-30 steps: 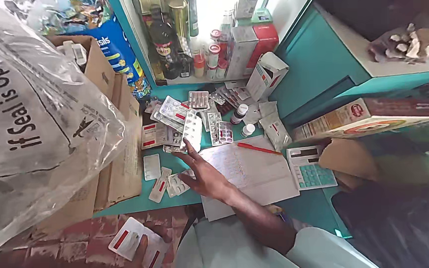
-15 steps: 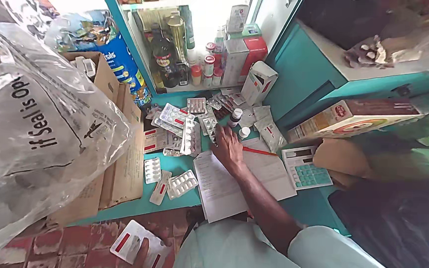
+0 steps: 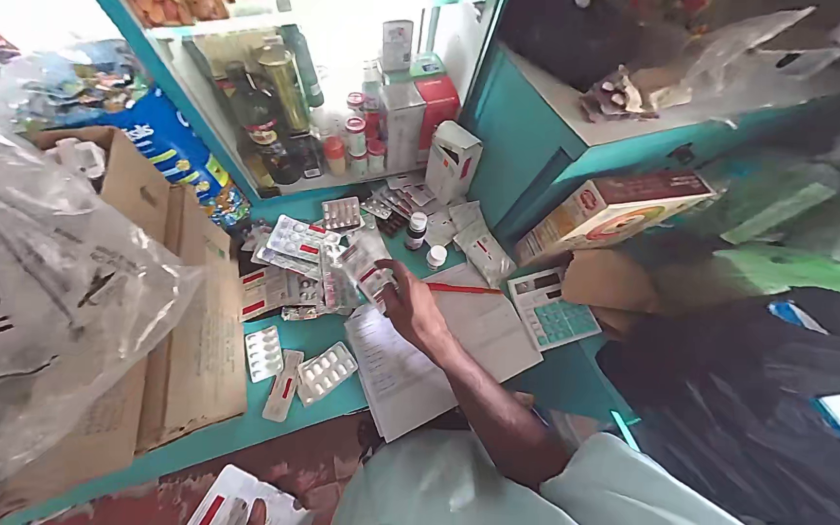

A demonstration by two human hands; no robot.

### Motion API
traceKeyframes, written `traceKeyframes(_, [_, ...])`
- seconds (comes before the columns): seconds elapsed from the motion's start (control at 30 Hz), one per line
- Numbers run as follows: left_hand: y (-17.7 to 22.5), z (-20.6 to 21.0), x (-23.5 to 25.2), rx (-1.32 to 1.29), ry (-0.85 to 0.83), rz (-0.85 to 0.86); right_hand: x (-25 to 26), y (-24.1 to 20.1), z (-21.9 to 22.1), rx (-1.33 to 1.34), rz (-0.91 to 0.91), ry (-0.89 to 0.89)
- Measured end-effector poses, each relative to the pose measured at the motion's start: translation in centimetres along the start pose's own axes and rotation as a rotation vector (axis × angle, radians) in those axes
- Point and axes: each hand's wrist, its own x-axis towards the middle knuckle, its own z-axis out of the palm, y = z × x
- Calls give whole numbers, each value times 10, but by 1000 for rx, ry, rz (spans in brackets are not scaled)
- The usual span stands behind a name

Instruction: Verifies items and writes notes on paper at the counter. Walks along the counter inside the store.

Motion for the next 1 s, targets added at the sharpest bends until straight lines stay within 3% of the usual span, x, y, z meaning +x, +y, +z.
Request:
traceKeyframes(0.23, [1,3,-1,5,-49,-3,-17,35,-2,557,-39,-118])
traceKeyframes(0.37, [2,6,2,-40,-134,-57,-19,40,-4,865,133,-26])
traceKeyframes(0.47, [-4,7,7,-70,-183,-11,-17,36,-3,1038,212,-65])
traceKeyframes(0.63, [-5,13,-2,38,-58,-14,1,20,0,1256,188,-20])
traceKeyframes(0.73, [-9,16,-4,-40,2,5,13,4,-2,1568,336,-32])
traceKeyframes(0.8, [-12,14,-5,-69,37,22,8,-7,5,1463,393,-113])
traceKeyframes(0.87, [-15,12,-7,-70,78,50,3,-14,24,1149,212,-162])
traceKeyframes(0.93, [-17,10,-10,-65,89,65,12,-15,41,646,-95,-85])
traceKeyframes(1.0, [-19,11,-14,-70,109,74,29,-21,51,85,-202,41])
